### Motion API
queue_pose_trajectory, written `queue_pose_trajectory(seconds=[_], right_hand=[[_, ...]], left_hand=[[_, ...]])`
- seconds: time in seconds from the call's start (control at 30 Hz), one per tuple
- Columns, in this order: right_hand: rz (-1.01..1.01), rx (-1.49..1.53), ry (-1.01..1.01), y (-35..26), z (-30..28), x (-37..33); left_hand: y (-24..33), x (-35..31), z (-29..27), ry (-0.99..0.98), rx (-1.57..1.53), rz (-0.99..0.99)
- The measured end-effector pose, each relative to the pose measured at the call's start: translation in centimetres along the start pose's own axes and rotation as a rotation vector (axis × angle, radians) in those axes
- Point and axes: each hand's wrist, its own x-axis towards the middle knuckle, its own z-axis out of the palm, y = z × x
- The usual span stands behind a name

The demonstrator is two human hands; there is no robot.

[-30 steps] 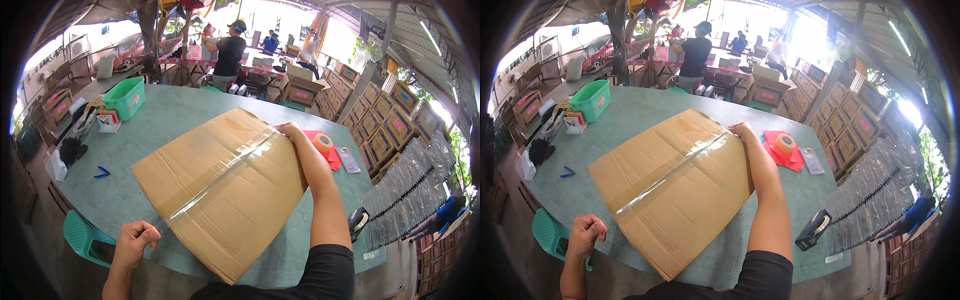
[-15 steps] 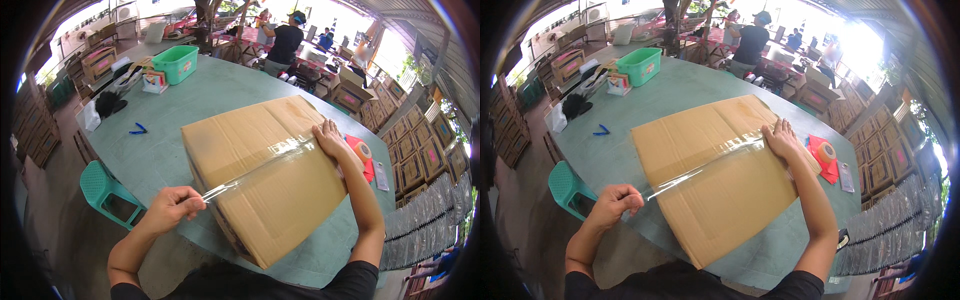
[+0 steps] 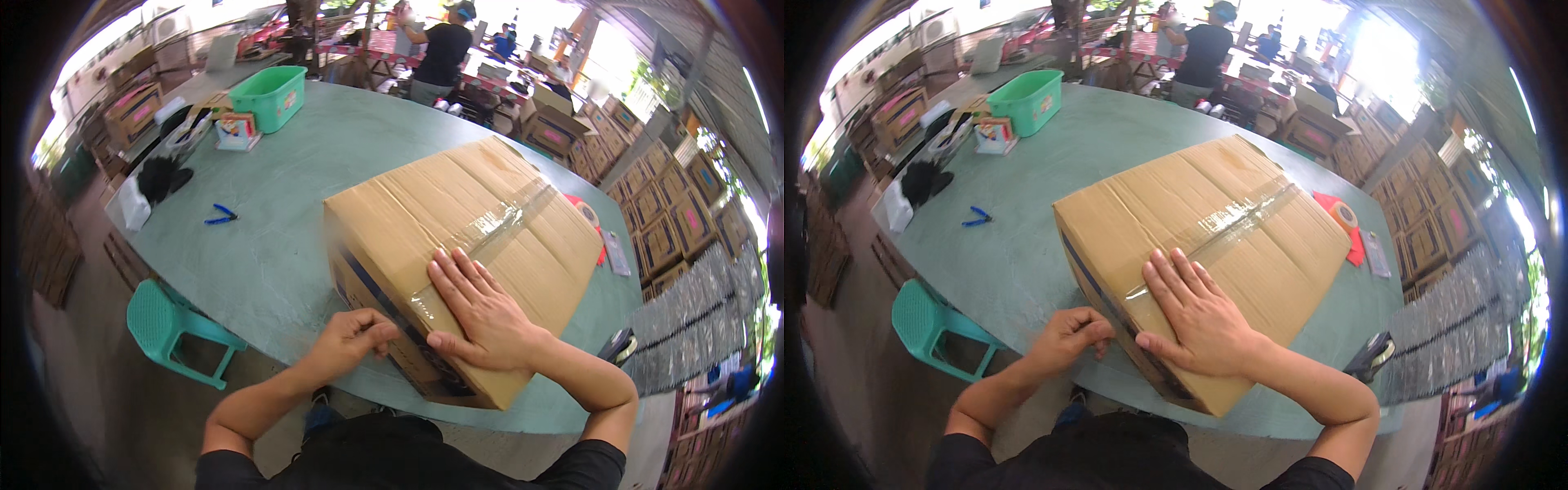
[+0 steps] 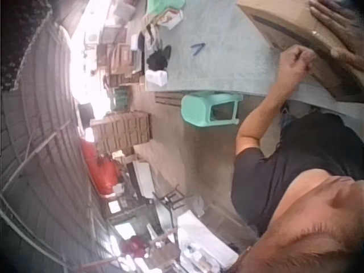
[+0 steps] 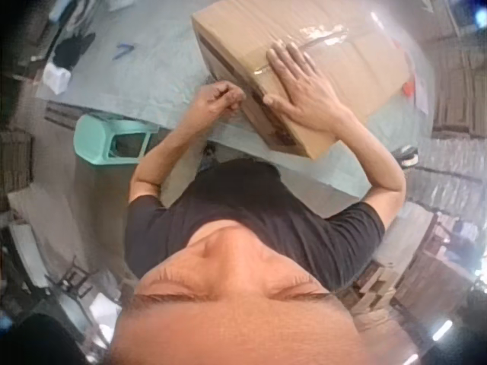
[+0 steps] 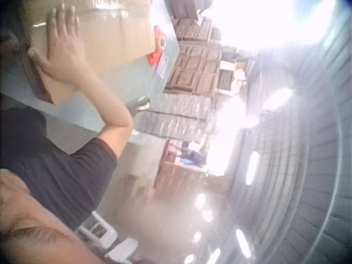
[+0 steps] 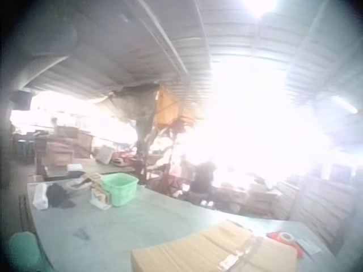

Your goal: The person uses a box cutter to open a cardboard box, retrieves a roll of clear tape from a bin, and applies multiple strips of tape to seal the top of the box using a tape dispenser.

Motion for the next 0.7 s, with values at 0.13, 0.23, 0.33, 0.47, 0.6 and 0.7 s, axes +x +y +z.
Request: queue_pose_trajectory(seconds=[0.13,0.23,0.33,0.47,0.6,0.7], right_hand=[[0.097,-0.088,0.032,-3.7,0.5,-0.1],[0.238,-0.229,0.116,-6.1,1.7,0.5],[0.294,-0.541,0.193,-8.3,4.6,0.8],[0.17,-0.822,0.152,-9.6,10.3,0.2],[0.308,0.023,-0.254,-12.9,10.0,1.0],[0.283,-0.075,0.513,-14.8,5.0,1.2]], left_hand=[[-1.6,2.3,-0.2,-0.039,0.095,0.037],[-3.7,2.9,-1.8,-0.071,0.35,0.033],[-6.3,2.9,-4.3,-0.152,0.569,0.036],[-5.5,1.5,-6.3,-0.072,0.671,0.57],[0.1,3.2,-6.5,-0.013,0.897,1.11],[4.6,5.1,-4.1,-0.2,1.112,1.198]])
